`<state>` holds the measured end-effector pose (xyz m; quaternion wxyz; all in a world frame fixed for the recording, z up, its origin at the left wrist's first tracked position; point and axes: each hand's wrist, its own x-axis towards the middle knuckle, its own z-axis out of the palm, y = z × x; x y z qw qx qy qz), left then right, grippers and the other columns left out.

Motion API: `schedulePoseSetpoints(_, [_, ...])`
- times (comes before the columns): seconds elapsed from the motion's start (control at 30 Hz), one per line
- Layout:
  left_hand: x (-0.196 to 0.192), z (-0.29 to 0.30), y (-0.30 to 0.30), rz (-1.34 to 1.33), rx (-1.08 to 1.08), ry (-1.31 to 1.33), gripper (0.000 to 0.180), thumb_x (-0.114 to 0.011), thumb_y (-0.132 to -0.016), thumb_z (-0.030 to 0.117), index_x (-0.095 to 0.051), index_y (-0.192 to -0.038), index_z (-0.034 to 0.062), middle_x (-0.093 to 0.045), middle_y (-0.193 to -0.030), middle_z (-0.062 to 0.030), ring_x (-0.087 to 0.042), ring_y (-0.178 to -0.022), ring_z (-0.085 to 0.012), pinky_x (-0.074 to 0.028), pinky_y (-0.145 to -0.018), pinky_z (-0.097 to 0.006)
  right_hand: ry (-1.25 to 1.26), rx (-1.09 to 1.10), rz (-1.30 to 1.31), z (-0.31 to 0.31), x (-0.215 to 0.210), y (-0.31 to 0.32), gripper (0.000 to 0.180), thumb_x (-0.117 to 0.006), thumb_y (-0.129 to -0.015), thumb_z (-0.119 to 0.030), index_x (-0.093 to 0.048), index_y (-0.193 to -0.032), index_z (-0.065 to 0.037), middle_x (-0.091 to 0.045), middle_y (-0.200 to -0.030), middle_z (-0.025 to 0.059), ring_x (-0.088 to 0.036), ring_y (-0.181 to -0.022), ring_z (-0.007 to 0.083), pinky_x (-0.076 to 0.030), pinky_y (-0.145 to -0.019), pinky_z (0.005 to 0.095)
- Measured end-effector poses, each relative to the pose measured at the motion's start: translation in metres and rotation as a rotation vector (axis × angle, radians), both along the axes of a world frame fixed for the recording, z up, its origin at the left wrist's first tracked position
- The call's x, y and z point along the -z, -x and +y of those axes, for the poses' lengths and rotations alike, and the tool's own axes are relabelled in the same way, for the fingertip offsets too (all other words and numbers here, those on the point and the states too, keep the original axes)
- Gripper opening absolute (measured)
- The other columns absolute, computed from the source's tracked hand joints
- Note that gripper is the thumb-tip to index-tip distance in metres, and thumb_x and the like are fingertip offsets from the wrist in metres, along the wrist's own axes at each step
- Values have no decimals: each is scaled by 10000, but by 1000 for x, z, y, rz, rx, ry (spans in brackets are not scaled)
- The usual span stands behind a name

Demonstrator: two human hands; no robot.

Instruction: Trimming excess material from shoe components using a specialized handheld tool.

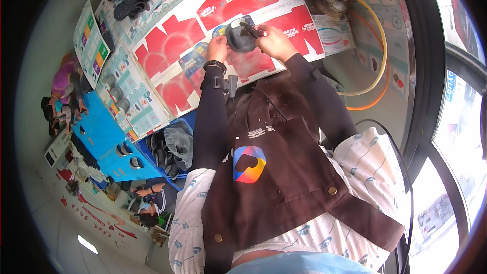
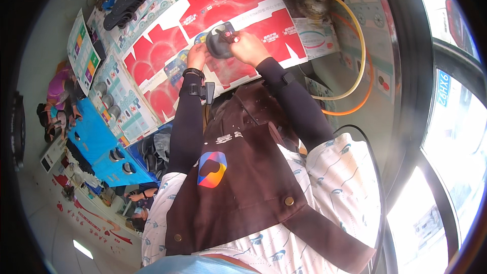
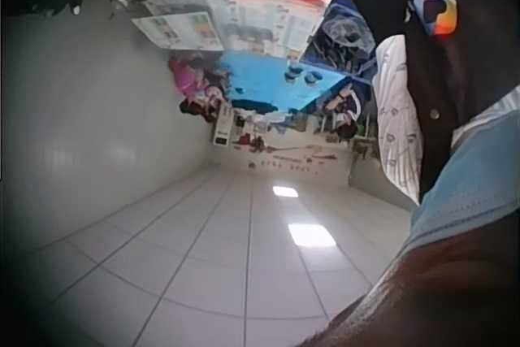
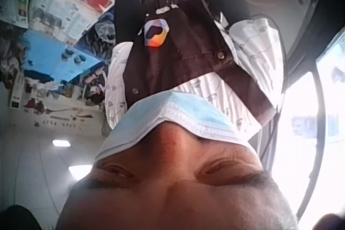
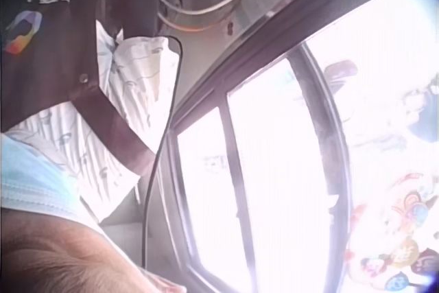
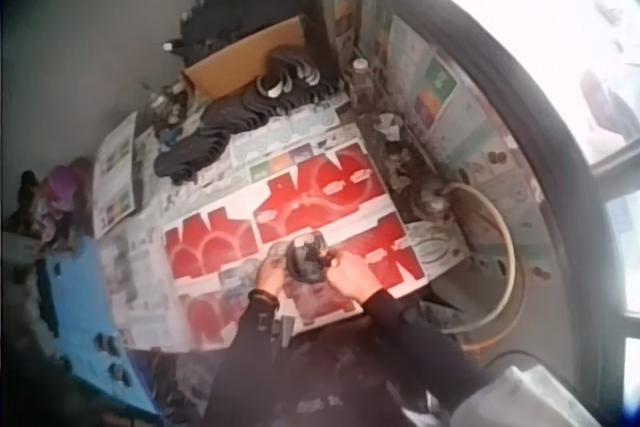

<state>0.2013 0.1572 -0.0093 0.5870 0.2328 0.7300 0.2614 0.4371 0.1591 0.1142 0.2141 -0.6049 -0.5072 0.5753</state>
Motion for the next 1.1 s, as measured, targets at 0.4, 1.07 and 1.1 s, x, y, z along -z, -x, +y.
schedulePoseSetpoints(0.4, [6,-11,34,183,-37,-143,293,-570,-965,129,-587,-1228,3,-728,-1067,-122,-705,-876,-191,-529,-720,-291,13,-156,-43,15,2,5,420,-526,-946,-371,-713,-1088,-23,-678,-991,292,-640,-987,461,-506,-843,471])
schedulePoseSetpoints(1.07, [-7,-6,32,139,86,-131,312,-572,-960,199,-647,-1189,1,-751,-1030,-77,-674,-855,-134,-493,-729,-265,-30,-326,-69,19,5,-2,345,-556,-912,-292,-707,-1079,-31,-675,-997,278,-630,-975,457,-503,-852,467])
schedulePoseSetpoints(1.1, [-9,-4,30,141,119,-104,308,-592,-955,212,-662,-1166,-2,-752,-1018,-70,-671,-852,-130,-497,-739,-270,-41,-359,-37,19,3,-1,347,-557,-913,-293,-707,-1089,-34,-675,-1004,278,-629,-979,458,-502,-850,471])
